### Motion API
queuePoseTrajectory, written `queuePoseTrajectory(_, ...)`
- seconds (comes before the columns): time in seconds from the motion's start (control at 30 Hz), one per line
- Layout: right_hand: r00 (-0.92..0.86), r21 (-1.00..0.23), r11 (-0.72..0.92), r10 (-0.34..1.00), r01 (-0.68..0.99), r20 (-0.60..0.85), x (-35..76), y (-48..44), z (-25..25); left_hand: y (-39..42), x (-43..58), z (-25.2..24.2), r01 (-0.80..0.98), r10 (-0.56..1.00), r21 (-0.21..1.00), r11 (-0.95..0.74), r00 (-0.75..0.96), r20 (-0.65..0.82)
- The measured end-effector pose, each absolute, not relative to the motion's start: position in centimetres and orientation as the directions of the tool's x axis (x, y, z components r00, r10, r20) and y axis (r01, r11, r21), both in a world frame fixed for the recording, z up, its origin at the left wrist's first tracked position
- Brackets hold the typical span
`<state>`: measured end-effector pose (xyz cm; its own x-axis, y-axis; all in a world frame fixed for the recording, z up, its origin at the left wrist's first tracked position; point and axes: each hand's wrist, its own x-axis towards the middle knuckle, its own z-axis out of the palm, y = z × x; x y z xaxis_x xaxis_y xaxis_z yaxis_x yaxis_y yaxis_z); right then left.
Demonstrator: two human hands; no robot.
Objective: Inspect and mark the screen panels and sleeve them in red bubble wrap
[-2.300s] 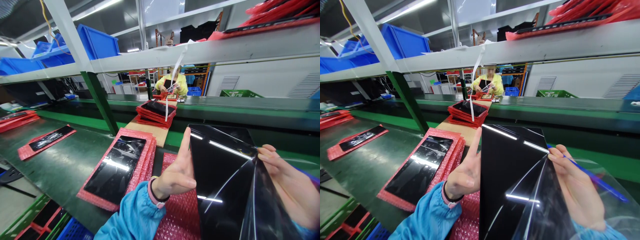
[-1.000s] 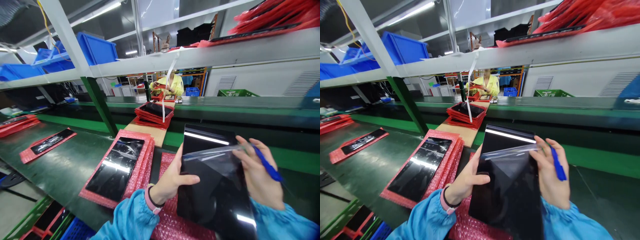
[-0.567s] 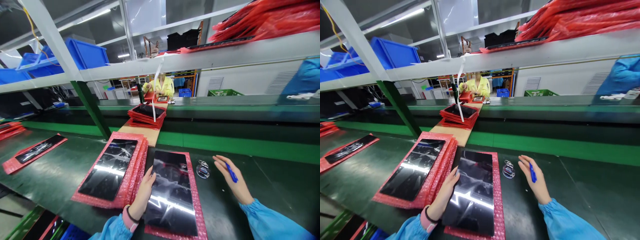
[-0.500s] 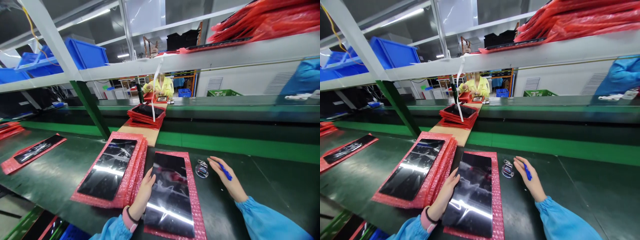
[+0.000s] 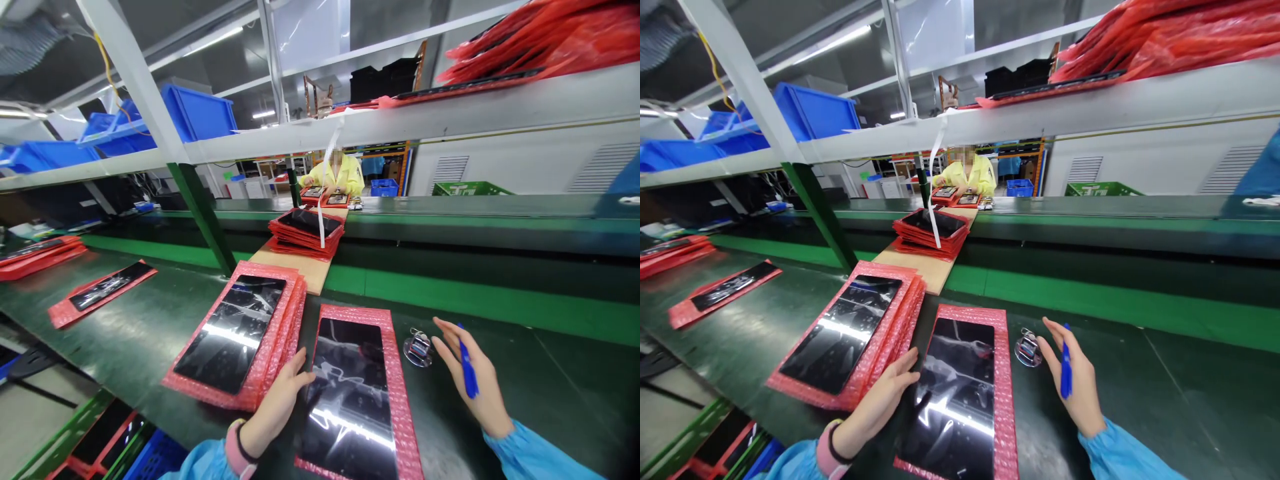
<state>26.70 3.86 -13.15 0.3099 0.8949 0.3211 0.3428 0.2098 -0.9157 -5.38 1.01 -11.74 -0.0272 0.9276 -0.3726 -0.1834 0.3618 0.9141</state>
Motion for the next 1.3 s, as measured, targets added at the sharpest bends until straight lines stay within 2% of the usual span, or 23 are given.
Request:
queuePoseTrajectory(0.07, 0.307, -0.889, 0.243, 0.875, 0.388, 0.374, 25.0, 1.7, -14.1, 1.1, -5.4, -11.1, -0.291, 0.891, 0.854, 0.432, -0.007, -0.453)
queuePoseTrajectory(0.1, 0.221, -0.861, 0.253, 0.899, 0.442, 0.378, 23.9, 0.6, -14.7, 1.3, -5.4, -10.9, -0.306, 0.879, 0.838, 0.451, -0.009, -0.476)
queuePoseTrajectory(0.17, 0.058, -0.807, 0.262, 0.938, 0.530, 0.342, 21.9, -1.4, -16.3, 1.9, -5.2, -10.9, -0.294, 0.856, 0.821, 0.489, -0.023, -0.517)
queuePoseTrajectory(0.27, -0.025, -0.744, 0.264, 0.948, 0.613, 0.316, 20.1, -2.8, -18.1, 3.2, -4.8, -10.9, -0.270, 0.811, 0.782, 0.561, -0.009, -0.585)
queuePoseTrajectory(0.33, -0.053, -0.741, 0.256, 0.956, 0.620, 0.287, 20.0, -2.9, -18.9, 3.7, -4.3, -10.6, -0.250, 0.805, 0.771, 0.585, 0.064, -0.590)
queuePoseTrajectory(0.5, -0.065, -0.832, 0.207, 0.977, 0.515, 0.203, 20.8, -2.4, -19.9, 3.2, -2.1, -9.4, -0.257, 0.889, 0.856, 0.448, 0.233, -0.395)
queuePoseTrajectory(0.63, -0.037, -0.914, 0.219, 0.975, 0.341, 0.219, 20.6, -2.3, -19.1, 3.0, -2.3, -8.4, -0.228, 0.940, 0.920, 0.318, 0.202, -0.275)
queuePoseTrajectory(0.7, -0.070, -0.909, 0.231, 0.973, 0.347, 0.221, 20.8, -2.1, -18.3, 3.3, -4.2, -7.3, -0.203, 0.956, 0.941, 0.270, 0.176, -0.236)
queuePoseTrajectory(0.77, -0.119, -0.843, 0.280, 0.960, 0.460, 0.254, 21.4, -1.6, -17.5, 3.8, -7.1, -5.4, -0.191, 0.971, 0.958, 0.214, 0.149, -0.188)
queuePoseTrajectory(0.9, -0.362, -0.543, 0.456, 0.890, 0.705, 0.278, 22.6, -0.2, -16.8, 4.7, -14.9, -1.3, -0.173, 0.979, 0.971, 0.163, 0.150, -0.138)
queuePoseTrajectory(1.0, -0.499, -0.365, 0.542, 0.840, 0.757, 0.212, 22.4, 0.9, -16.4, 5.9, -20.4, 0.1, -0.165, 0.980, 0.967, 0.195, 0.072, -0.186)
queuePoseTrajectory(1.13, -0.521, -0.191, 0.558, 0.827, 0.808, 0.210, 21.1, 2.1, -16.5, 8.1, -24.8, -1.1, -0.157, 0.971, 0.958, 0.238, 0.011, -0.239)
queuePoseTrajectory(1.23, -0.503, -0.100, 0.541, 0.824, 0.835, 0.260, 20.4, 2.5, -17.0, 9.1, -25.9, -2.4, -0.146, 0.964, 0.955, 0.258, -0.022, -0.264)
queuePoseTrajectory(1.3, -0.487, -0.137, 0.531, 0.834, 0.836, 0.260, 20.3, 2.5, -17.2, 9.4, -26.2, -2.7, -0.137, 0.969, 0.964, 0.228, -0.071, -0.239)
